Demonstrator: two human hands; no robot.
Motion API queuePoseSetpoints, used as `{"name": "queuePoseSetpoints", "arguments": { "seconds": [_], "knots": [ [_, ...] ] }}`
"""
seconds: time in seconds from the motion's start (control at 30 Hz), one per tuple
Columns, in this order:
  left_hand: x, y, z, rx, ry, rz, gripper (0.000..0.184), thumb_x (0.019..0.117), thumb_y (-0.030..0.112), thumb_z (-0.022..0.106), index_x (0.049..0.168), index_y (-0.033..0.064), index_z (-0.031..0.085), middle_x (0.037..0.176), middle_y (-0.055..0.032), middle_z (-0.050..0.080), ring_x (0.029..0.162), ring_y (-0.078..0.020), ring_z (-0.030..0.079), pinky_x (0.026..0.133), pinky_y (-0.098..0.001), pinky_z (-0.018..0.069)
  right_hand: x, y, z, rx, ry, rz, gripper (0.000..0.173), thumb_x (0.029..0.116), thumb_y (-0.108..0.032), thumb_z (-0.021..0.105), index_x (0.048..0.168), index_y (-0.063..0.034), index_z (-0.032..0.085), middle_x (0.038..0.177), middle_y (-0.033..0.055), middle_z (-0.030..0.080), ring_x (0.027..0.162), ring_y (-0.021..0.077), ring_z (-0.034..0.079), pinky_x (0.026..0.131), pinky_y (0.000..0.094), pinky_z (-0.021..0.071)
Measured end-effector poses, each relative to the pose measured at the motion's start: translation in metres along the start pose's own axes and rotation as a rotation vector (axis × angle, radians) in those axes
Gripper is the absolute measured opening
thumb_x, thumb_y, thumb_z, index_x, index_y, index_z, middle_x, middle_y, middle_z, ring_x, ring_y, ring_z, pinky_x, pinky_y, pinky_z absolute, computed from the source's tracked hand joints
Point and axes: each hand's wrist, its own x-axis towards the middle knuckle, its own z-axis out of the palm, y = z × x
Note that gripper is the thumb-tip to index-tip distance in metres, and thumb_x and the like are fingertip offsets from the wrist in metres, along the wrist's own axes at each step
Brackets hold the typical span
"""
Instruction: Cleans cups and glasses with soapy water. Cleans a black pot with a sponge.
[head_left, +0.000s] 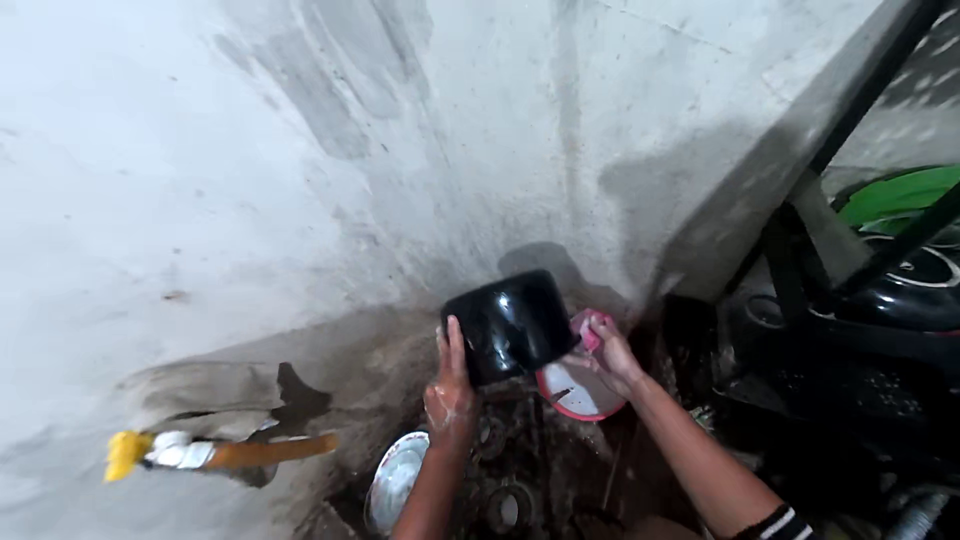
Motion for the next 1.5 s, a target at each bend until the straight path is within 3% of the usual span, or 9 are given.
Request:
{"name": "queuePoseSetpoints", "arguments": {
  "seconds": [0.13,0.23,0.37,0.53,0.63,0.77,0.97,1.17,1.5],
  "knots": [
    [-0.028,-0.021,0.002,-0.095,-0.138,0.360,0.084,0.0858,0.001,0.070,0.160,0.0273,0.039,0.166,-0.0241,0.027,0.123,-0.0412,0.065,0.088,-0.0501,0.0612,-0.004,0.039,0.002,0.032,-0.119,0.174,0.051,0.1111,-0.047,0.026,0.126,-0.0119,0.061,0.107,0.0090,0.071,0.099,0.0207,0.068,0.085,0.0444,0.0584],
    [-0.041,-0.030,-0.023,-0.539,-0.518,0.254,0.092,0.0911,0.038,0.075,0.165,0.0228,0.024,0.172,-0.0149,-0.009,0.159,-0.0334,-0.003,0.129,-0.0534,0.0155,0.003,0.074,0.002,0.187,-0.102,0.083,0.056,0.1108,-0.049,0.024,0.131,-0.0109,0.060,0.115,0.0117,0.071,0.106,0.0235,0.068,0.089,0.0480,0.0575],
    [-0.085,-0.026,-0.027,-1.364,-0.148,-0.423,0.087,0.0929,0.026,0.061,0.165,0.0140,0.015,0.171,-0.0089,0.019,0.154,-0.0243,0.029,0.119,-0.0466,0.0388,-0.006,0.091,0.032,0.258,0.023,0.068,0.061,0.1101,-0.054,0.021,0.140,-0.0122,0.054,0.127,0.0119,0.067,0.116,0.0243,0.064,0.095,0.0496,0.0552],
    [-0.085,-0.024,-0.022,-1.593,0.103,-1.133,0.059,0.1088,0.055,0.030,0.134,0.0099,0.060,0.116,-0.0144,0.072,0.104,-0.0282,0.070,0.086,-0.0523,0.0595,-0.025,0.087,0.046,0.126,-0.326,0.011,0.071,0.1065,-0.063,0.019,0.144,-0.0130,0.053,0.130,0.0088,0.067,0.119,0.0162,0.064,0.099,0.0409,0.0560],
    [-0.076,-0.026,-0.045,-1.542,0.226,-1.174,0.060,0.1079,0.055,0.033,0.129,0.0080,0.063,0.113,-0.0136,0.073,0.103,-0.0262,0.071,0.087,-0.0517,0.0597,-0.028,0.066,0.064,0.071,-0.553,-0.055,0.091,0.0971,-0.079,0.019,0.143,-0.0107,0.056,0.132,0.0139,0.068,0.122,0.0241,0.066,0.102,0.0499,0.0555],
    [-0.074,-0.015,-0.068,-1.232,0.326,-0.927,0.054,0.1093,0.049,0.039,0.120,0.0042,0.069,0.111,-0.0109,0.073,0.103,-0.0187,0.070,0.092,-0.0428,0.0589,-0.096,0.034,0.054,-0.505,-0.483,-0.144,0.043,0.1087,-0.029,0.044,0.145,-0.0066,0.049,0.136,0.0049,0.064,0.125,0.0064,0.060,0.107,0.0258,0.0508],
    [-0.091,-0.046,-0.082,-1.257,0.078,-0.910,0.052,0.1111,0.039,0.039,0.148,0.0048,0.051,0.154,-0.0149,0.049,0.142,-0.0226,0.045,0.118,-0.0472,0.0373,-0.003,-0.024,0.130,-0.560,-0.282,-0.385,0.082,0.0873,0.005,0.068,0.160,-0.0105,0.032,0.147,0.0185,0.052,0.119,0.0273,0.064,0.093,0.0453,0.0590],
    [-0.091,-0.027,-0.058,-1.068,0.065,-0.904,0.062,0.1097,0.050,0.035,0.142,0.0026,0.057,0.146,-0.0209,0.055,0.140,-0.0310,0.049,0.117,-0.0523,0.0366,-0.068,-0.028,0.216,-1.409,-0.785,-0.629,0.039,0.0922,-0.010,0.069,0.131,-0.0105,0.069,0.133,0.0057,0.069,0.119,0.0144,0.066,0.103,0.0366,0.0554],
    [-0.085,-0.021,-0.049,-1.280,0.246,-1.016,0.083,0.1074,0.059,0.009,0.124,0.0015,0.067,0.120,-0.0190,0.068,0.117,-0.0271,0.063,0.102,-0.0504,0.0492,-0.143,0.030,0.215,-2.026,-1.262,-0.969,0.044,0.1077,-0.027,0.044,0.149,-0.0166,0.055,0.158,0.0004,0.050,0.148,0.0224,0.042,0.123,0.0510,0.0319]
  ]
}}
